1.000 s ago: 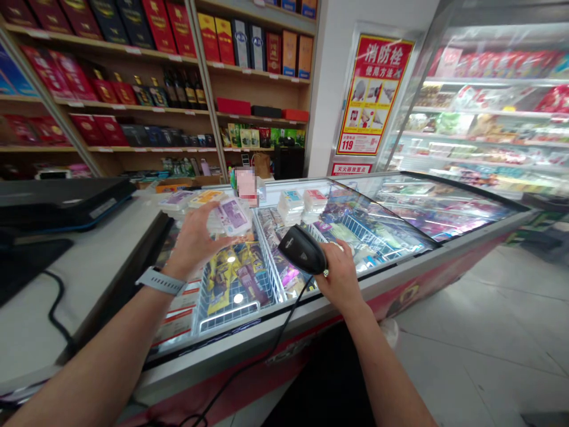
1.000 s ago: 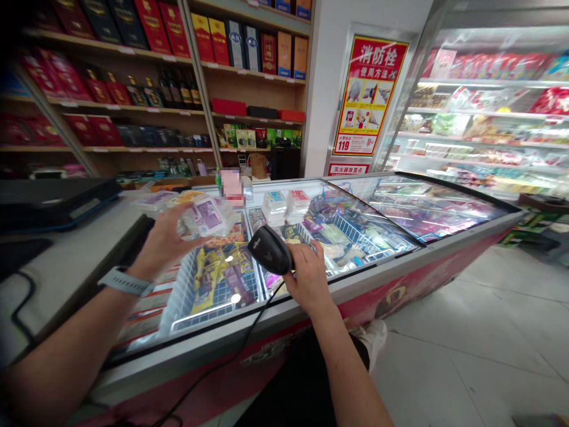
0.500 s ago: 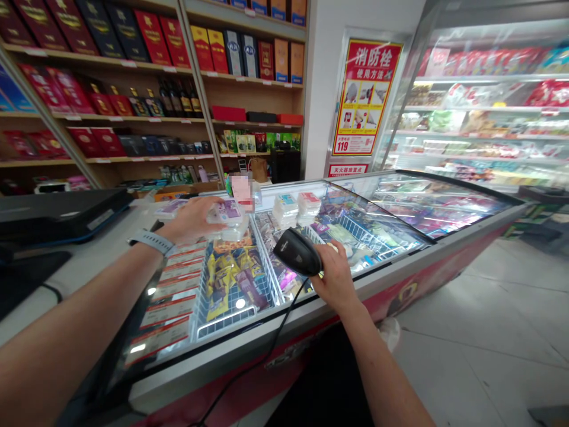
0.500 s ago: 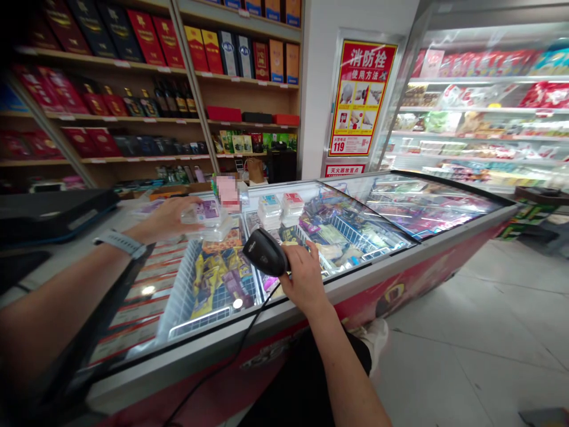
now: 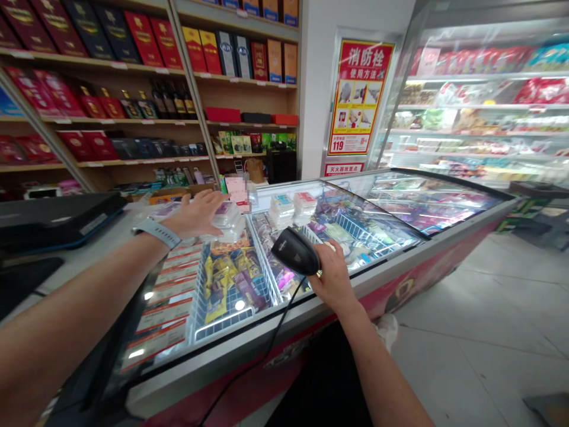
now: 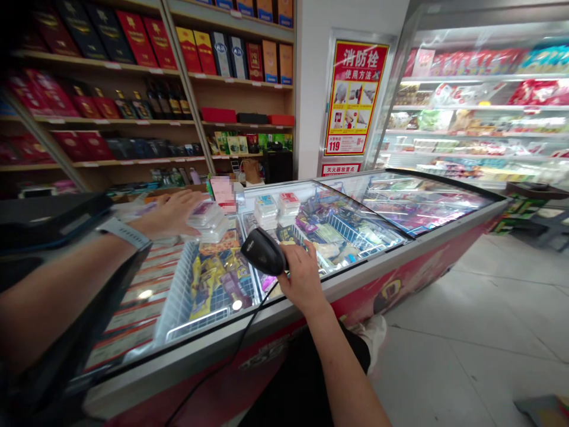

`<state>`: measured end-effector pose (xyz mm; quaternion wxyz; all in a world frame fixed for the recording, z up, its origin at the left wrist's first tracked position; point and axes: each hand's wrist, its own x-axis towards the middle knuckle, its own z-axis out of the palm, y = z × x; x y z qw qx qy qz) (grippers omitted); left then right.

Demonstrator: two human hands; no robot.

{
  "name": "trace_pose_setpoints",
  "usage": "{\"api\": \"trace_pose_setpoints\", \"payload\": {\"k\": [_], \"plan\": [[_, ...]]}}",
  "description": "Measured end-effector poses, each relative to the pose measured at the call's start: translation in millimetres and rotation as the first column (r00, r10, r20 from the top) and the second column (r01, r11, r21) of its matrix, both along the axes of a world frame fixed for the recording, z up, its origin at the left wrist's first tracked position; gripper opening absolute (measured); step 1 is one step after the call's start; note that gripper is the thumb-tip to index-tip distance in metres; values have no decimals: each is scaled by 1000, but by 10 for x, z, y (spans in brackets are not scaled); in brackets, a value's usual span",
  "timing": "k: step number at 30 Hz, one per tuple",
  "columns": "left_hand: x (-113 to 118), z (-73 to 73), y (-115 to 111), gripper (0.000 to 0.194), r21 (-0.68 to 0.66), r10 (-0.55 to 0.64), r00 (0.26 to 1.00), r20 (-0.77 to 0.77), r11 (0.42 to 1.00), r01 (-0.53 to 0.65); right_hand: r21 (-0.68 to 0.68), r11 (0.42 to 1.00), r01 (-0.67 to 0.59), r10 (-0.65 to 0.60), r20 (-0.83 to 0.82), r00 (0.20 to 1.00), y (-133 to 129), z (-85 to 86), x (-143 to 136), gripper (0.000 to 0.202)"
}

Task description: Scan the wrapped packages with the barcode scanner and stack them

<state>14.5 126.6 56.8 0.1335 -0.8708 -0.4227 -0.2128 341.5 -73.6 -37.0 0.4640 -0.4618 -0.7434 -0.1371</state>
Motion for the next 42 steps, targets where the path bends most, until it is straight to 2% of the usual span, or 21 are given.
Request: {"api": "trace_pose_setpoints", "payload": {"k": [2,5,10,12,14,16,17,21,24,29,34,38,42], "plan": [[72,-71,-58,99,2,10,998,-69,1000,-10,3,1000,3,-3,-3,1000,-4,1,-1,32],[140,-147,-54,98,25,51,993,-110,998,-49,-3,1000,3,-3,-16,1000,-21,6,0,33],[199,-169,-43,98,50,116,987,-110,993,-111,-6,1000,-3,2,-32,999,-42,-3,21,34],[240,-171,-147,89,92,107,991,-75,991,-100,-5,1000,-4,4,-38,999,-44,-7,30,33],[300,-219,-306,65,78,49,998,-42,996,-46,1,1000,-7,7,-50,999,-45,-7,35,33],[374,-335,-466,36,-76,-35,998,-59,997,30,4,1000,-8,9,-64,998,-46,-7,37,33],[411,-416,-527,31,-139,-55,995,-77,989,44,4,1000,-8,9,-70,998,-46,-6,37,34],[522,-752,-568,28,-260,-31,996,-81,966,9,1,1000,-4,4,-79,997,-51,-9,33,33],[562,-867,-457,29,-299,11,1000,-29,954,-20,-5,1000,-2,1,-75,997,-59,-14,36,32],[613,-847,-332,31,-373,63,995,73,927,-31,-7,1000,11,-12,-86,996,-66,-22,56,33],[703,-810,-349,37,-481,144,972,185,876,-38,2,1000,22,-22,-113,993,-63,-39,80,31],[871,-760,-355,35,-595,246,924,294,803,-24,22,997,74,-68,-181,981,-70,-47,91,27],[1179,-657,-251,36,-715,390,819,422,698,36,52,985,165,-142,-299,944,-73,-55,121,22]]}}
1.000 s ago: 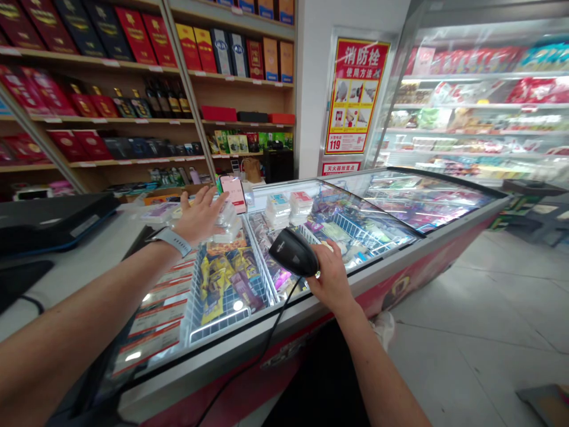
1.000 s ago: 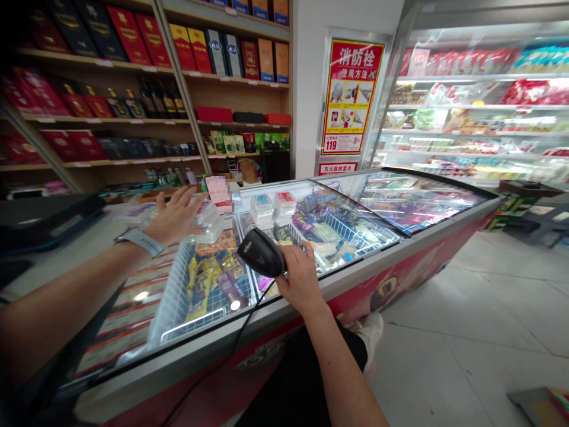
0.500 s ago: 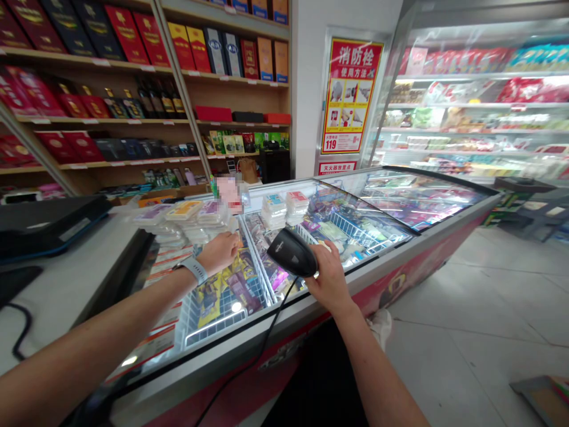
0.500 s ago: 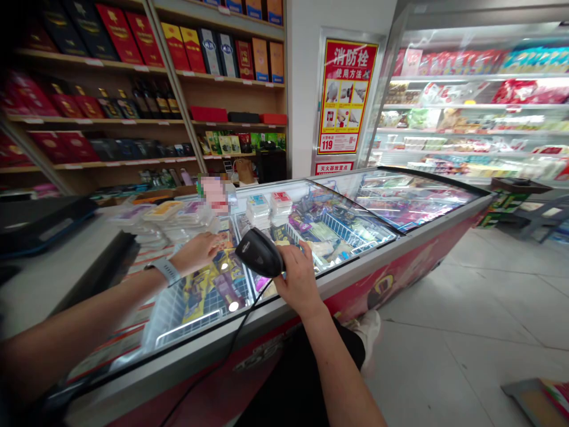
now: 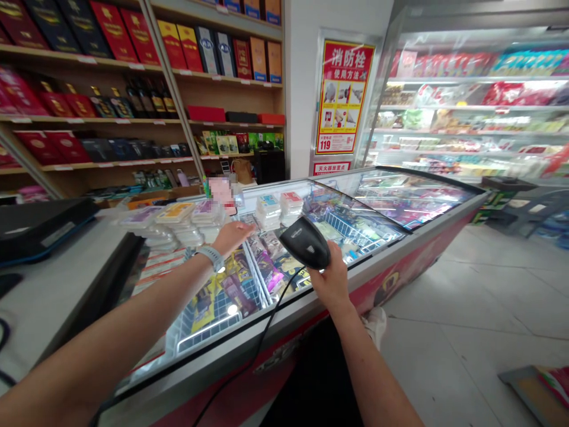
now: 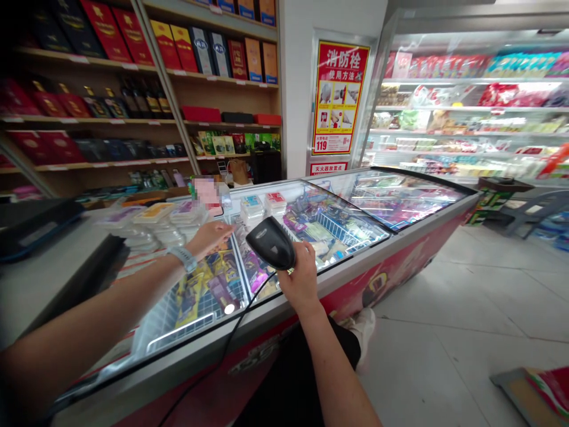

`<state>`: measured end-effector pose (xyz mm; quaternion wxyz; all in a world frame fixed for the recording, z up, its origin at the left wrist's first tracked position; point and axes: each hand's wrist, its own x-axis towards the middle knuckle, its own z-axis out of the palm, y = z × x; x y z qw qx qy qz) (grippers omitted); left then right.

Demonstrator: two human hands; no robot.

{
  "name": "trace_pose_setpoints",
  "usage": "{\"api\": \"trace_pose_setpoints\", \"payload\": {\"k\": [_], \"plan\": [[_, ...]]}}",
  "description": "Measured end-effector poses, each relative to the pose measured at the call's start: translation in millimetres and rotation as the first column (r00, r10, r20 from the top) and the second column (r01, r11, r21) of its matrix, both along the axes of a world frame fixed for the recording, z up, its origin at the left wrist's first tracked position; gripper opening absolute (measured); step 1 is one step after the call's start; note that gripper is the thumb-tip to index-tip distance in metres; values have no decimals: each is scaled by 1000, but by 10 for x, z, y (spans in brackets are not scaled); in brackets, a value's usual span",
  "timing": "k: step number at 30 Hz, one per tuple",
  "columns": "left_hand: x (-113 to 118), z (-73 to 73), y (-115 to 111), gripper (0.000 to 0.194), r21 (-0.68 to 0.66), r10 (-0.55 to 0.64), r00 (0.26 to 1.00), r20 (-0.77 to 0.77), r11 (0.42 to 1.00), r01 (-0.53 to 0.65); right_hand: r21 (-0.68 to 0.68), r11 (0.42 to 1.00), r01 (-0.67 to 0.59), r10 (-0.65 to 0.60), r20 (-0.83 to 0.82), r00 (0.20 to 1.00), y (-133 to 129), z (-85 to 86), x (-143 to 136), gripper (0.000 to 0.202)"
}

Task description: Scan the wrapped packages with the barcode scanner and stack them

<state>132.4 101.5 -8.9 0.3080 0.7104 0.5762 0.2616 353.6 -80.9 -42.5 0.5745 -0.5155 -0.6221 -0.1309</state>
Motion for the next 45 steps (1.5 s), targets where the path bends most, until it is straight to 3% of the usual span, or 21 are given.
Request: {"api": "trace_pose_setpoints", "payload": {"k": [8,13,18,22,27,30,33,41,43,45], "plan": [[563,252,226,40,-281,205,940,274,952,-125,-18,999,39,-43,-367,929,-13,-48,145,40],[702,288,282,41,-355,278,903,327,922,-155,-45,998,50,-66,-523,850,-51,-49,201,38],[757,289,309,42,-357,286,912,293,918,-173,-25,1000,9,-23,-626,780,-30,-93,243,41],[699,282,288,41,-273,233,951,203,946,-174,-13,1000,11,-17,-639,769,-23,-108,252,41],[360,453,403,42,23,172,985,-34,985,-171,-24,999,27,-36,-622,782,-40,-113,248,39],[127,641,587,47,230,197,961,-194,961,-150,-37,998,43,-57,-610,790,-33,-119,238,39],[57,715,783,62,343,250,917,-310,929,-137,-46,996,73,-86,-594,800,-13,-114,214,40],[527,443,1206,102,380,332,842,-425,910,-166,-84,990,113,-139,-462,876,-14,-91,199,39],[585,395,1303,102,362,357,832,-425,909,-205,-86,988,125,-150,-452,879,-18,-112,225,38],[589,355,1394,85,339,387,818,-426,907,-252,-82,988,130,-153,-453,878,-18,-141,252,38]]}}
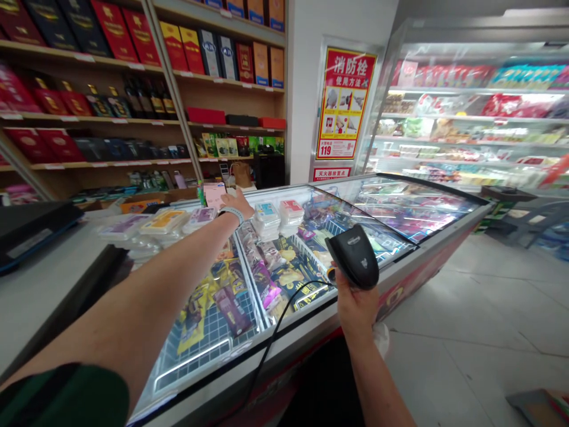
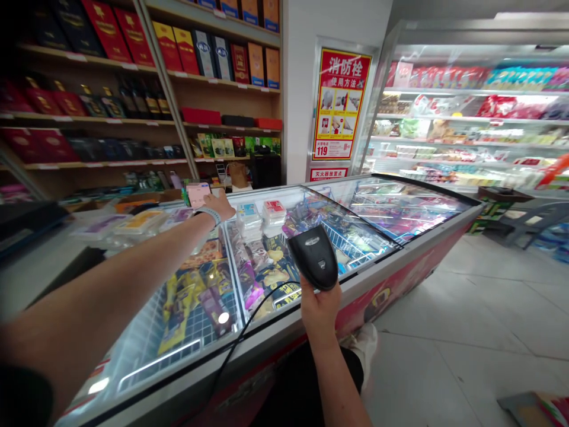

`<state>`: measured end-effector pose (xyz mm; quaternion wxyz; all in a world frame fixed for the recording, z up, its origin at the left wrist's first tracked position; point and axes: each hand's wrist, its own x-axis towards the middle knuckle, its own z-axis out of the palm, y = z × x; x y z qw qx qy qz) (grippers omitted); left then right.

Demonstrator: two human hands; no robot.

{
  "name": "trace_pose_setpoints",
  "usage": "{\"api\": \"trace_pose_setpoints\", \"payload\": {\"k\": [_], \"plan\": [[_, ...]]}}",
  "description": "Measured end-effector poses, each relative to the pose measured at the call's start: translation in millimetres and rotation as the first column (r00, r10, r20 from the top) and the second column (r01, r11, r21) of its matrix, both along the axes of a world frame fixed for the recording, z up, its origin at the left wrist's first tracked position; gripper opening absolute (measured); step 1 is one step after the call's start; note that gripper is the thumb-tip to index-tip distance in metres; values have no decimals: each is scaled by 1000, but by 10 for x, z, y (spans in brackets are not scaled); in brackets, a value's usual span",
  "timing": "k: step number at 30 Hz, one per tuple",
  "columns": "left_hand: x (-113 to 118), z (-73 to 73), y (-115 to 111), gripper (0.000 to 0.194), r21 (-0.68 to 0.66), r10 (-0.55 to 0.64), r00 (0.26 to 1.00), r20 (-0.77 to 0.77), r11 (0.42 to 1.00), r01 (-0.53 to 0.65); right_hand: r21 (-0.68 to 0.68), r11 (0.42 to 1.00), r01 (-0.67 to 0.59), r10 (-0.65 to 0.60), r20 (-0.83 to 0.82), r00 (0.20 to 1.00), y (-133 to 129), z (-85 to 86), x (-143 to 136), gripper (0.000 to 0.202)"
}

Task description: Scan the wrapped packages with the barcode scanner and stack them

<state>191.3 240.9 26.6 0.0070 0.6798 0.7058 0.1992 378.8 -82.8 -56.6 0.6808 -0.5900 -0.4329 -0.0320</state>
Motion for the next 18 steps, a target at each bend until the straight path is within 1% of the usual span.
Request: {"api": "trace_pose_setpoints", "payload": {"k": [2,4,8,11,14,18], "plan": [[-29,-37,82,63,-8,40,999,3,999,-40,6,1000,-7,7,-8,1000,2,-26,22,37],[-67,-65,151,50,4,61,998,2,998,-61,4,1000,-12,12,-12,1000,3,-38,35,37],[-113,-64,232,45,37,73,997,19,997,-74,-17,1000,-22,22,-4,1000,-1,-22,42,37],[-115,-19,213,44,55,70,996,54,996,-73,-28,999,-17,17,-6,1000,-7,-1,39,38],[-115,37,110,44,72,46,993,112,996,-54,-23,1000,-10,10,1,1000,-18,16,34,38],[-127,88,-119,44,97,-33,973,230,995,11,-22,1000,-1,1,16,1000,-34,46,20,36]]}}
